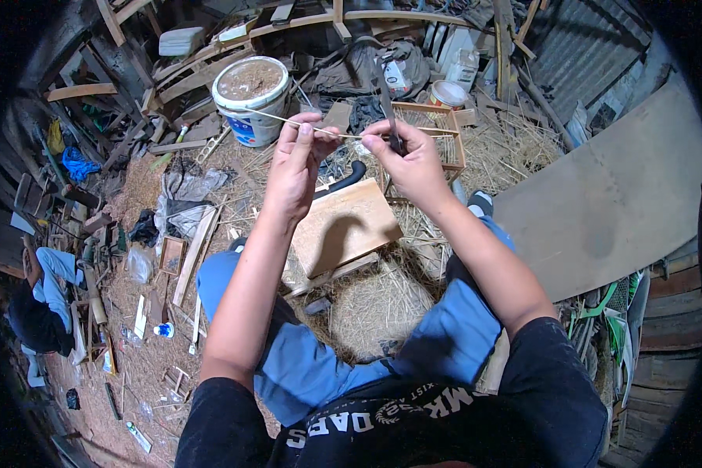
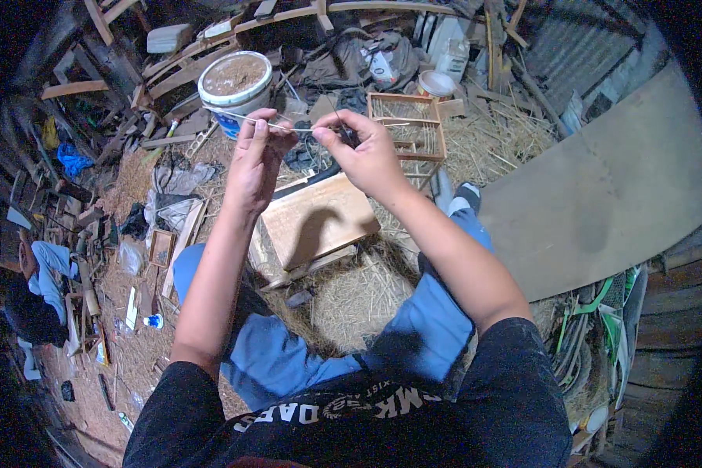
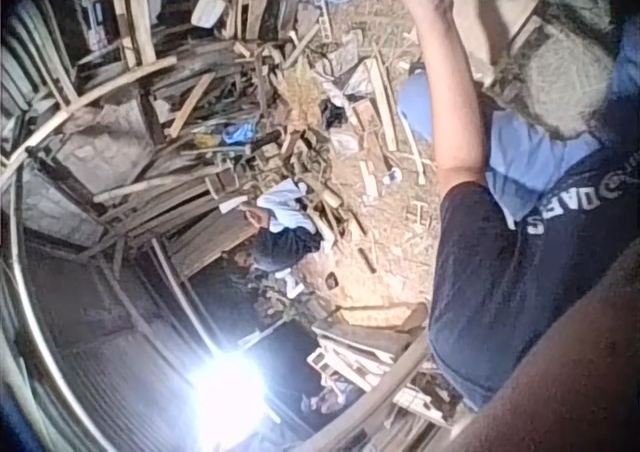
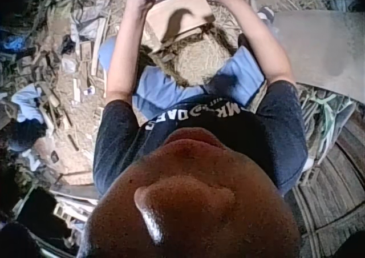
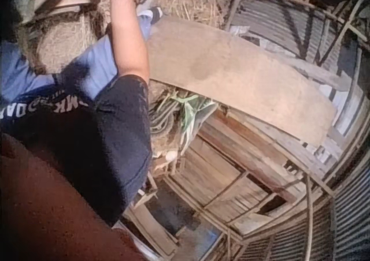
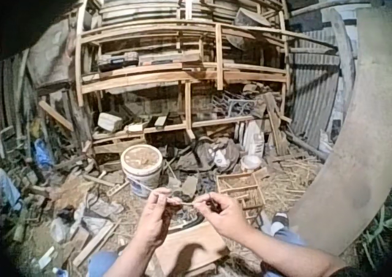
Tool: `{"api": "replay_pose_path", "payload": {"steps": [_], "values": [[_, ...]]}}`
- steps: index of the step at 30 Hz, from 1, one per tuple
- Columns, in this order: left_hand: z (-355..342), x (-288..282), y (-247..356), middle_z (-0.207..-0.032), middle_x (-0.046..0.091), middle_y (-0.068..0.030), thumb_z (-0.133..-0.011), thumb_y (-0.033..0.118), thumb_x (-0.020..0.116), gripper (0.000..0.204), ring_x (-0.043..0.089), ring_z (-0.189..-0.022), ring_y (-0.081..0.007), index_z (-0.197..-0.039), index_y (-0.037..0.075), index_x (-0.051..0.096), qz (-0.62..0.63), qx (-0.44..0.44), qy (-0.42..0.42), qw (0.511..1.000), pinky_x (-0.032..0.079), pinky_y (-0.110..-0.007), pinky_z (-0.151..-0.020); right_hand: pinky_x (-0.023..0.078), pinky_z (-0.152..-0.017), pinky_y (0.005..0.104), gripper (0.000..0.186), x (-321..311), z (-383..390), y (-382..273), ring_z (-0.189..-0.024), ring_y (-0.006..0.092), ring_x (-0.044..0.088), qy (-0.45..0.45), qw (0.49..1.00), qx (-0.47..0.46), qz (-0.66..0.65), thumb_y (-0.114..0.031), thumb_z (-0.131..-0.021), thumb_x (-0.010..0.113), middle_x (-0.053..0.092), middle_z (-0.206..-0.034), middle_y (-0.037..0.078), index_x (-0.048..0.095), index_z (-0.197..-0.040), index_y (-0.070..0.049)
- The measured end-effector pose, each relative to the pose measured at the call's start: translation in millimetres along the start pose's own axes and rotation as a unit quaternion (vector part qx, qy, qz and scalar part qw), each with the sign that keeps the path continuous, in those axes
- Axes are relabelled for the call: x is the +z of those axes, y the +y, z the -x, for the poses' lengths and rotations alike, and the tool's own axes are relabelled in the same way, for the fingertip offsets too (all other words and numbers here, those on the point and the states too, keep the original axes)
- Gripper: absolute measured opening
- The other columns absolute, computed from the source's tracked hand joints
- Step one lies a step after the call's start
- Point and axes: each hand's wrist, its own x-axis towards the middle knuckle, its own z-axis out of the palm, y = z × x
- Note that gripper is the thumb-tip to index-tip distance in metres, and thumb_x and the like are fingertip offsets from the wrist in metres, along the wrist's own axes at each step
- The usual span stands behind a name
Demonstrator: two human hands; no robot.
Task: The person uses a knife to carve and smooth the edges of a wooden board and thin wooden sticks.
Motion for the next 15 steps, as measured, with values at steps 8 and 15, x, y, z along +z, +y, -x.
{"api": "replay_pose_path", "payload": {"steps": [8,15], "values": [[0.3,2.9,-5.2,-0.109,0.066,-0.0086,-0.104,0.029,0.052,0.031,0.065,-0.101,-0.0216,-0.13,0.011,0.052,0.028,-0.047,0.019,0.998,0.05,-0.04,-0.094,0.046,-0.073,0.0222,0.012,-6.3,-0.3,4.4,-0.079,0.003,0.055,0.021,0.999,-0.004,0.034,-0.014,-0.094,0.069,0.067,-0.084,-0.004,0.07,-0.097,-0.003],[1.9,0.2,-9.9,-0.112,0.064,-0.0065,-0.105,0.031,0.051,0.034,0.064,-0.102,-0.0219,-0.134,0.013,0.049,0.053,-0.046,0.011,0.998,0.049,-0.041,-0.095,0.047,-0.076,0.0233,0.012,-2.2,0.5,2.5,-0.082,0.0041,0.056,0.026,0.998,-0.04,0.031,-0.014,-0.094,0.07,0.068,-0.086,-0.002,0.07,-0.097,-0.003]]}}
